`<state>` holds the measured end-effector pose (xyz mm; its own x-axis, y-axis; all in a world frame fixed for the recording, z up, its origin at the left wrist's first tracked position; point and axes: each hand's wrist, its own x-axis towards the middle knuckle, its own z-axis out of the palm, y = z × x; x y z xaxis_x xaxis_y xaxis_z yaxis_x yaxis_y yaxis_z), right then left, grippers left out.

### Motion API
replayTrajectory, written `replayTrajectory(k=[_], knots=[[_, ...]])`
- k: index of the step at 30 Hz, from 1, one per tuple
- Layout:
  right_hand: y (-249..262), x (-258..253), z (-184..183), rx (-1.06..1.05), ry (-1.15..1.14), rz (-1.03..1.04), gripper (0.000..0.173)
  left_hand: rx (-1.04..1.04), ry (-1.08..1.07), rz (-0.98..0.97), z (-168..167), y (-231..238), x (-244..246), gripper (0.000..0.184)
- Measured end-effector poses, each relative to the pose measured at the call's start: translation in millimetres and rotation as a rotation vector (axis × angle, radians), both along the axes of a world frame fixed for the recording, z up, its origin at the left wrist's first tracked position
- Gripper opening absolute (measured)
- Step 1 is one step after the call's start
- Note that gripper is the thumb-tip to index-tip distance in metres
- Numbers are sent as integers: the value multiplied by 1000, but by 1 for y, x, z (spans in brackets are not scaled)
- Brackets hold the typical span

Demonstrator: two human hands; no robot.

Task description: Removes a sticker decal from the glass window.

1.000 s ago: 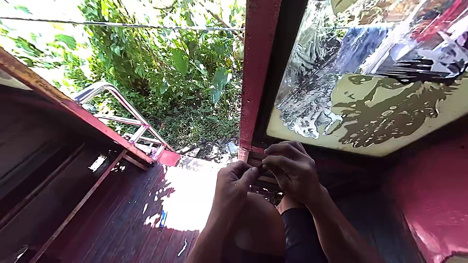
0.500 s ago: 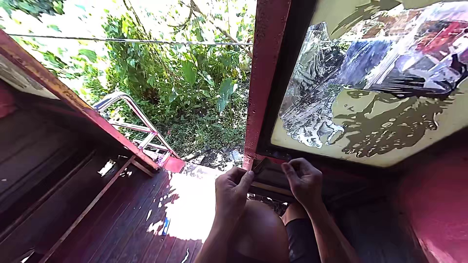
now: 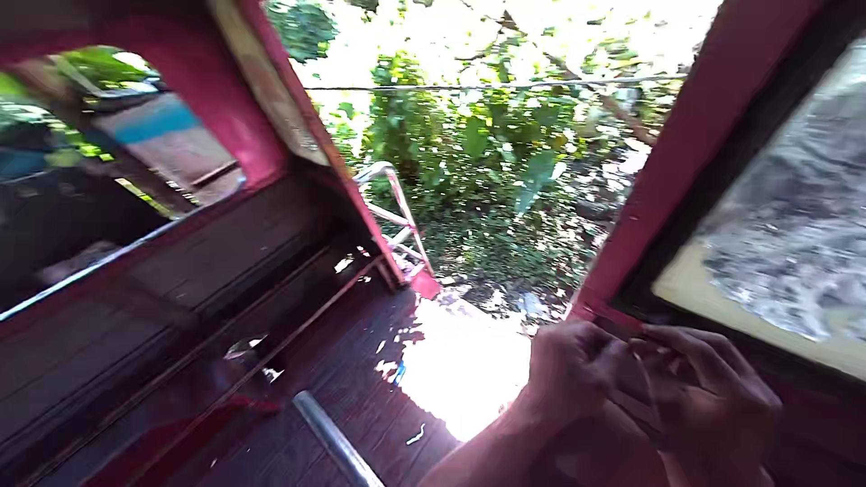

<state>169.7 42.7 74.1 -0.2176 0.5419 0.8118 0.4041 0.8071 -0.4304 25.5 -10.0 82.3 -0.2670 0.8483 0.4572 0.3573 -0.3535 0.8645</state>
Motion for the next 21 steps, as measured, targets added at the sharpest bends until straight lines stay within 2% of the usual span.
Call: replayTrajectory(k=[9,13,21], knots=[[0,-11,-6,3,12,-45,25,-2,42,40,1,0,-4,18],[1,-9,-6,-60,22,-66,25,6,59,70,-1,2,-3,17],[-5,-3,-5,-161,42,24,23,61,80,161,-7,5,1,16]])
